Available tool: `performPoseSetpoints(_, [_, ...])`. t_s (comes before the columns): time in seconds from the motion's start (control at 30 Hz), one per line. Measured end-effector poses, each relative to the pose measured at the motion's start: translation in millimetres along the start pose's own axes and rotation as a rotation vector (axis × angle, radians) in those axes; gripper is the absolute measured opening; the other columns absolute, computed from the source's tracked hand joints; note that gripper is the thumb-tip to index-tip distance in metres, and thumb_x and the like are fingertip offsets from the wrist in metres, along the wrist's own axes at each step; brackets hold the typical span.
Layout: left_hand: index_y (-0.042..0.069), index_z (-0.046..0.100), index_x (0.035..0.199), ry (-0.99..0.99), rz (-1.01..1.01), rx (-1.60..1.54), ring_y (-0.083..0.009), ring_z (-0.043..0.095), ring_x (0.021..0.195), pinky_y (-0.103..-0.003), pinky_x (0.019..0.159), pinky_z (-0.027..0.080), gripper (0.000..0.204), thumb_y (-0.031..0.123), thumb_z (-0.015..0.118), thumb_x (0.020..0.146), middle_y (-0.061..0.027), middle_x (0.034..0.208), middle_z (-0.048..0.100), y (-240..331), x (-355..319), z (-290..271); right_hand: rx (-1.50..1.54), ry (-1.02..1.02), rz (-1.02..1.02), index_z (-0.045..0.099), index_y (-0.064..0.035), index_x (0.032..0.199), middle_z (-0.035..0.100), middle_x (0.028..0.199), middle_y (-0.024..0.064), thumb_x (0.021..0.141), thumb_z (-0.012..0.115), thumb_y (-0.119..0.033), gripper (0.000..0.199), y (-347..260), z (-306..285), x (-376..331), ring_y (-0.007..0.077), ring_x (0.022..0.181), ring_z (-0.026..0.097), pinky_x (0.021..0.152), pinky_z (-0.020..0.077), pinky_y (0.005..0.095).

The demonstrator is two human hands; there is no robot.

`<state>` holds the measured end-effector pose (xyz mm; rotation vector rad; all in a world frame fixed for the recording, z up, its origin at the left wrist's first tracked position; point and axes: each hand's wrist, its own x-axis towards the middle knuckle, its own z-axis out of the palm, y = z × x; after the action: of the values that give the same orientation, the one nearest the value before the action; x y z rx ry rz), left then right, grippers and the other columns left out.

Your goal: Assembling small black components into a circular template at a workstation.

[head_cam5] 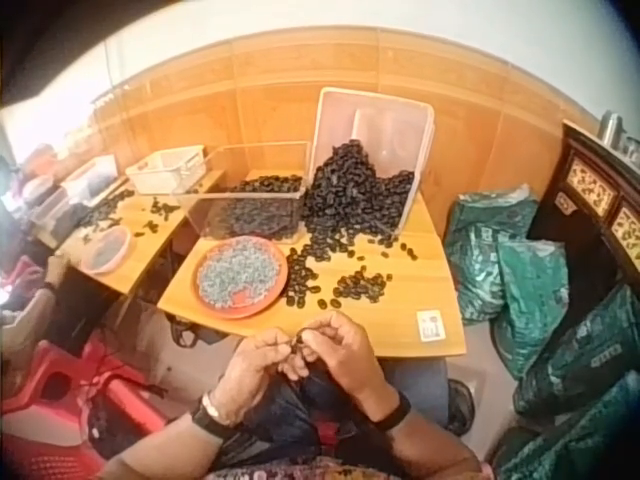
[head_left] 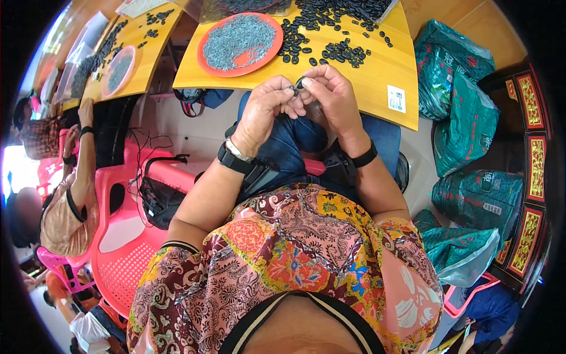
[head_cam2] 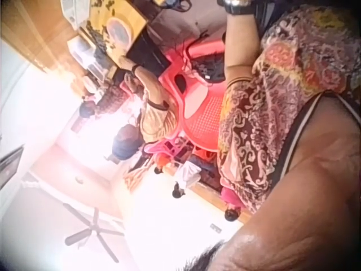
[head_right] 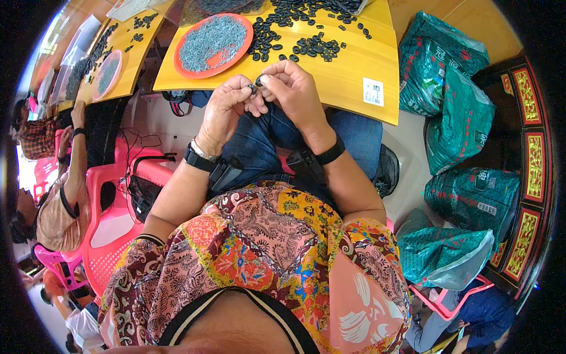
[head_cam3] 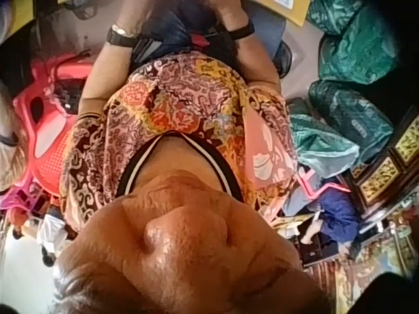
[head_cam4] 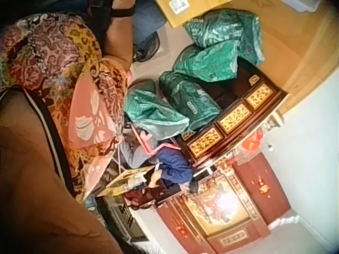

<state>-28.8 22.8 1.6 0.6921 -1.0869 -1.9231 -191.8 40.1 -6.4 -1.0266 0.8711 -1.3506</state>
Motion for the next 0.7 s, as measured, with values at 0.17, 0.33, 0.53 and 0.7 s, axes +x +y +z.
performPoseSetpoints(0.17, [0.001, 0.052, 0.083, 0.014, 0.018, -0.013, -0.0184, 0.062, 0.066, -0.024, 0.061, 0.049, 0.010, 0.009, 0.047, 0.087, -0.0119, 0.074, 0.062, 2, 1, -5, 0.142, 0.026, -0.037, 0.056, -0.0012, 0.095, 0.059, 0.075, 0.0021, 0.086, 0.059, -0.005, 0.010, 15, 5, 0, 0.0068, 0.065, 0.055, 0.063, 0.0458, 0.0197])
performPoseSetpoints(0.33, [0.002, 0.052, 0.084, -0.004, 0.039, -0.045, -0.0187, 0.062, 0.066, -0.024, 0.061, 0.049, 0.010, 0.009, 0.047, 0.088, -0.0124, 0.074, 0.063, 0, 2, -8, 0.079, -0.040, 0.024, 0.059, -0.0005, 0.092, 0.060, 0.074, 0.0031, 0.085, 0.060, -0.003, 0.008, 10, -4, 3, 0.0071, 0.064, 0.056, 0.062, 0.0461, 0.0196])
performPoseSetpoints(0.53, [0.002, 0.053, 0.084, 0.075, 0.058, -0.001, -0.0172, 0.062, 0.065, -0.023, 0.060, 0.048, 0.010, 0.009, 0.047, 0.088, -0.0108, 0.073, 0.063, 3, 1, -3, 0.150, -0.111, 0.237, 0.060, -0.0006, 0.091, 0.064, 0.076, 0.0061, 0.084, 0.060, -0.005, 0.009, -5, -18, 5, 0.0094, 0.062, 0.059, 0.059, 0.0496, 0.0197])
performPoseSetpoints(0.7, [0.004, 0.053, 0.083, 0.066, -0.002, 0.161, -0.0134, 0.057, 0.059, -0.021, 0.055, 0.043, 0.011, 0.012, 0.048, 0.089, -0.0056, 0.068, 0.059, 3, -2, -1, 0.295, -0.100, 0.301, 0.061, -0.0003, 0.092, 0.065, 0.078, 0.0084, 0.086, 0.058, -0.006, 0.009, 0, -23, 8, 0.0125, 0.062, 0.061, 0.059, 0.0522, 0.0219])
